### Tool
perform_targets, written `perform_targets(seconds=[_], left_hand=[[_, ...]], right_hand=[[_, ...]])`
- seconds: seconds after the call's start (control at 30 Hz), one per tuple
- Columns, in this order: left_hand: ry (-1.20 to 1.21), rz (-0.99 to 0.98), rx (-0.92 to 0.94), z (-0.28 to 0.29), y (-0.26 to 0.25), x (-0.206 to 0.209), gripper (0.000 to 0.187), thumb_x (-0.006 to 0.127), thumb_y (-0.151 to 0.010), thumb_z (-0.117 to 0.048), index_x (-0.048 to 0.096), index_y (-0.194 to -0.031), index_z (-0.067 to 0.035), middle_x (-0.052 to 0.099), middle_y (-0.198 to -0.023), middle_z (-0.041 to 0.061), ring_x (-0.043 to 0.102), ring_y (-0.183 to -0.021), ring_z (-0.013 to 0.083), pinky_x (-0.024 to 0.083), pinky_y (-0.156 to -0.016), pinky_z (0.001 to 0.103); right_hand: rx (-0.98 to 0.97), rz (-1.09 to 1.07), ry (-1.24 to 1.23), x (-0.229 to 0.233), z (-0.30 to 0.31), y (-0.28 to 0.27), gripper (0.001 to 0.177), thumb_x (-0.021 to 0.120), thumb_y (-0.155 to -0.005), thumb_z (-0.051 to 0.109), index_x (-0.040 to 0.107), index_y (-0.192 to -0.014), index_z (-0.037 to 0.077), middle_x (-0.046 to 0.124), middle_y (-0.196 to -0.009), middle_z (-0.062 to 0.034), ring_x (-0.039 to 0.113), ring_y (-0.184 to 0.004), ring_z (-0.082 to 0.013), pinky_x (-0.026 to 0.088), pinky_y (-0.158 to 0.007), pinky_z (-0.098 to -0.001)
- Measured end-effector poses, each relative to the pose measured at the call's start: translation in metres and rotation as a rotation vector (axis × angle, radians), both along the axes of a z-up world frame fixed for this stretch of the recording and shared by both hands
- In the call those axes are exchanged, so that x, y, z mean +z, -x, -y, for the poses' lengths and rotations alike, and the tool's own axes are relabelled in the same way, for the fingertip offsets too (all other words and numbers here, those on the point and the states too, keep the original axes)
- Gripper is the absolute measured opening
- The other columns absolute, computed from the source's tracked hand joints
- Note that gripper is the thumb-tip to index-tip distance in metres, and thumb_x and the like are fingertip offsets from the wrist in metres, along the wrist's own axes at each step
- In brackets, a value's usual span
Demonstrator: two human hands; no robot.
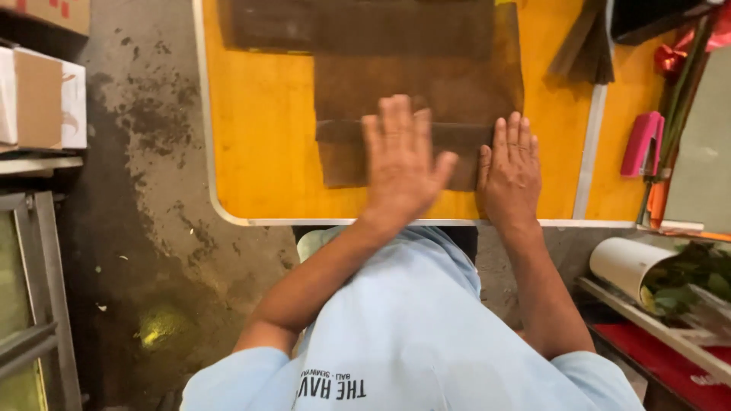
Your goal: The person folds a large sheet of brown paper on a yellow table. They repeatedly fold the paper in half lengthwise, pressing down to create sharp creases, until it forms a narrow strip. Finally, they gather a stack of similar folded paper strips.
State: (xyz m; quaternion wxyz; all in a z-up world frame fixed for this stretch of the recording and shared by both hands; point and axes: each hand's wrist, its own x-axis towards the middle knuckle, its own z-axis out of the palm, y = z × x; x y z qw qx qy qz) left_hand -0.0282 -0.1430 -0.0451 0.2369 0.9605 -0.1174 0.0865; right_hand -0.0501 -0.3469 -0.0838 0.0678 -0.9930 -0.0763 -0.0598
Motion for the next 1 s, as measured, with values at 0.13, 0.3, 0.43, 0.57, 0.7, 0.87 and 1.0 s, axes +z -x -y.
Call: perform_targets(seconds=[0.13,0.3,0.43,0.57,0.7,0.87,1.0], left_hand=[[-0.020,-0.023,-0.153,0.052,0.009,-0.028,0.082,0.055,-0.094,-0.060,0.050,-0.151,-0.001,0.037,-0.163,0.025,0.026,-0.157,0.0404,0.011,-0.129,0.064],[-0.161,-0.076,-0.202,0.041,0.012,-0.043,0.089,0.038,-0.095,-0.075,0.039,-0.159,-0.014,0.029,-0.169,0.010,0.021,-0.160,0.0312,0.006,-0.130,0.064],[-0.216,-0.082,-0.274,0.001,0.003,-0.038,0.088,0.040,-0.095,-0.077,0.035,-0.161,-0.019,0.028,-0.170,0.004,0.020,-0.159,0.0261,0.004,-0.128,0.066],[-0.243,-0.068,-0.351,-0.049,-0.005,-0.031,0.086,0.045,-0.097,-0.076,0.034,-0.162,-0.021,0.029,-0.170,0.002,0.022,-0.159,0.0268,0.006,-0.125,0.068],[-0.232,-0.102,-0.363,-0.095,-0.012,-0.021,0.083,0.040,-0.099,-0.075,0.034,-0.163,-0.022,0.031,-0.170,0.003,0.024,-0.158,0.0275,0.006,-0.125,0.067],[-0.230,-0.142,-0.329,-0.143,-0.012,-0.017,0.080,0.037,-0.102,-0.073,0.035,-0.163,-0.022,0.031,-0.170,0.004,0.023,-0.158,0.0285,0.006,-0.126,0.058],[-0.296,-0.155,-0.262,-0.173,-0.010,-0.007,0.081,0.037,-0.102,-0.072,0.034,-0.165,-0.020,0.030,-0.171,0.006,0.026,-0.157,0.0326,0.005,-0.125,0.059]], right_hand=[[0.021,0.075,0.060,-0.020,0.010,0.001,0.050,0.051,-0.116,0.023,0.047,-0.159,-0.002,0.041,-0.163,-0.0254,0.035,-0.151,-0.0383,0.025,-0.122,-0.0487],[0.030,0.072,0.030,-0.014,0.008,0.002,0.049,0.050,-0.116,0.021,0.051,-0.157,-0.006,0.044,-0.161,-0.0279,0.037,-0.150,-0.0408,0.024,-0.122,-0.0505],[0.009,0.034,-0.023,-0.006,0.003,0.001,0.051,0.046,-0.117,0.023,0.047,-0.160,-0.005,0.040,-0.163,-0.0273,0.033,-0.152,-0.0394,0.020,-0.123,-0.0505],[-0.008,-0.028,-0.042,0.004,-0.001,0.001,0.053,0.039,-0.118,0.025,0.046,-0.161,-0.005,0.037,-0.165,-0.0264,0.029,-0.154,-0.0389,0.017,-0.124,-0.0492],[-0.026,-0.083,-0.078,0.009,-0.004,0.000,0.053,0.036,-0.118,0.026,0.043,-0.162,-0.004,0.033,-0.167,-0.0261,0.025,-0.155,-0.0386,0.015,-0.125,-0.0497],[-0.022,-0.078,-0.055,0.007,-0.001,0.000,0.053,0.037,-0.118,0.026,0.045,-0.161,-0.004,0.035,-0.166,-0.0257,0.028,-0.154,-0.0388,0.016,-0.124,-0.0490],[-0.019,0.005,-0.002,0.002,0.000,0.002,0.049,0.043,-0.117,0.022,0.050,-0.158,-0.004,0.041,-0.164,-0.0243,0.034,-0.152,-0.0387,0.020,-0.124,-0.0479]])
